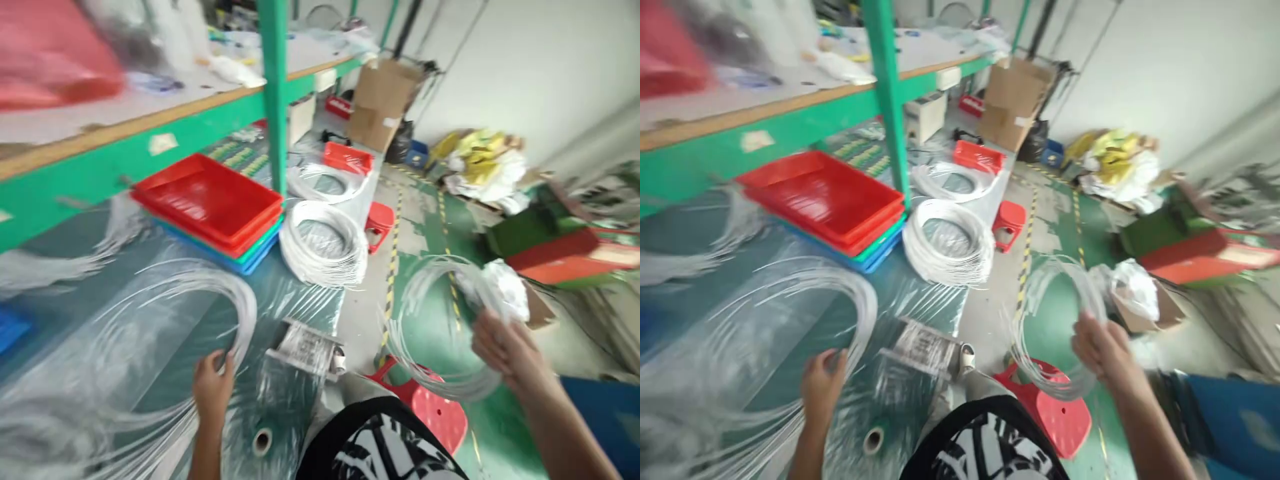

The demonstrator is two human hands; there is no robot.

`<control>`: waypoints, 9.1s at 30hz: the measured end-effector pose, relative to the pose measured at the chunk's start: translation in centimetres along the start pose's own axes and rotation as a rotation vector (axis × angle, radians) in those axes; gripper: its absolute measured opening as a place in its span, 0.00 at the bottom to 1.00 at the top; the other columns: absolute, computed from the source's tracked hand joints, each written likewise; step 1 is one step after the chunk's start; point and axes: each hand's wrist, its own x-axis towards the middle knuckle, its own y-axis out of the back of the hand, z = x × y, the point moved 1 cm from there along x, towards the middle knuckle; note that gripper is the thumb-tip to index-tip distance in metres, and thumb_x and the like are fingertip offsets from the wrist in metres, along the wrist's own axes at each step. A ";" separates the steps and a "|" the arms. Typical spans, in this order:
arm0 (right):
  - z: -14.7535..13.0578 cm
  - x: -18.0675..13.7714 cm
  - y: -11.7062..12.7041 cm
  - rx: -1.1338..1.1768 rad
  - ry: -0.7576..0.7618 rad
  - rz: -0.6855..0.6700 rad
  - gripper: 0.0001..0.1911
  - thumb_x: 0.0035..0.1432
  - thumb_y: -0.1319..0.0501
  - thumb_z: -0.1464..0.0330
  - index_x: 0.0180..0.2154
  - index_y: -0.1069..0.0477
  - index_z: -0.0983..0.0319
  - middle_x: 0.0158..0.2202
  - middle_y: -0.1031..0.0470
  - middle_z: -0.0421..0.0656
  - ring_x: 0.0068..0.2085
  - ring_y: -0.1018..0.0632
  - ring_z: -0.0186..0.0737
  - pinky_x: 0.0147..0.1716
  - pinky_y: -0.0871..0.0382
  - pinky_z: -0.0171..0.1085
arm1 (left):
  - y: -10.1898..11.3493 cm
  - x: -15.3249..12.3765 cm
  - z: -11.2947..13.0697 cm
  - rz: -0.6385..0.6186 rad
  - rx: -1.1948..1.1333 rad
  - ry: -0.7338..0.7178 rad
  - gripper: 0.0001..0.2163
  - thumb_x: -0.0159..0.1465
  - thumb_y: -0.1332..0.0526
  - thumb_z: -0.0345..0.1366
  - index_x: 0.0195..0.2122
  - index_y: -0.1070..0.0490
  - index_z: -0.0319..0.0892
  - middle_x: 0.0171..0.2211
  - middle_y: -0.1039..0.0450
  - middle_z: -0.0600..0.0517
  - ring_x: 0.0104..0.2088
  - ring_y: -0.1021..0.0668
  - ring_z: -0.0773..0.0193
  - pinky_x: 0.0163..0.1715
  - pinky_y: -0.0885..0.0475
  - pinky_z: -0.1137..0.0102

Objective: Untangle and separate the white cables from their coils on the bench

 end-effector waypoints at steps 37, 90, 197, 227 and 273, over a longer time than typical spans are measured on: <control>7.6 2.8 5.8 0.456 0.047 -0.736 0.29 0.67 0.50 0.46 0.24 0.37 0.61 0.09 0.44 0.33 0.12 0.46 0.28 0.14 0.53 0.31 | 2.5 -18.9 45.5 -0.457 -1.689 0.253 0.10 0.62 0.36 0.40 0.31 0.36 0.43 0.24 0.35 0.56 0.28 0.32 0.67 0.32 0.35 0.71; 9.2 6.4 6.7 0.384 0.254 -0.876 0.25 0.71 0.50 0.54 0.27 0.35 0.63 0.12 0.43 0.33 0.13 0.43 0.28 0.14 0.49 0.31 | 0.9 -17.7 48.3 -0.255 -1.687 0.459 0.13 0.50 0.26 0.37 0.31 0.30 0.45 0.27 0.30 0.55 0.28 0.29 0.64 0.30 0.37 0.69; 10.5 3.9 6.9 0.434 0.316 -0.952 0.27 0.71 0.50 0.53 0.24 0.34 0.61 0.10 0.44 0.33 0.12 0.45 0.28 0.14 0.51 0.32 | 1.4 -20.7 46.9 -0.280 -1.833 0.423 0.09 0.57 0.32 0.35 0.26 0.32 0.41 0.25 0.36 0.56 0.28 0.31 0.68 0.32 0.35 0.71; 11.1 2.1 6.7 0.275 0.236 -0.879 0.30 0.69 0.52 0.47 0.25 0.33 0.61 0.10 0.43 0.34 0.13 0.43 0.32 0.18 0.44 0.34 | 0.6 -21.9 46.1 -0.263 -2.107 0.582 0.09 0.49 0.30 0.30 0.31 0.27 0.38 0.28 0.28 0.53 0.28 0.26 0.66 0.34 0.31 0.67; 5.3 -4.8 -4.4 -0.010 0.170 0.017 0.31 0.61 0.46 0.45 0.14 0.42 0.56 0.12 0.42 0.40 0.17 0.39 0.39 0.16 0.43 0.40 | 7.6 -17.8 33.5 -0.536 -1.535 0.195 0.16 0.66 0.43 0.50 0.34 0.23 0.43 0.28 0.23 0.48 0.36 0.19 0.52 0.39 0.26 0.62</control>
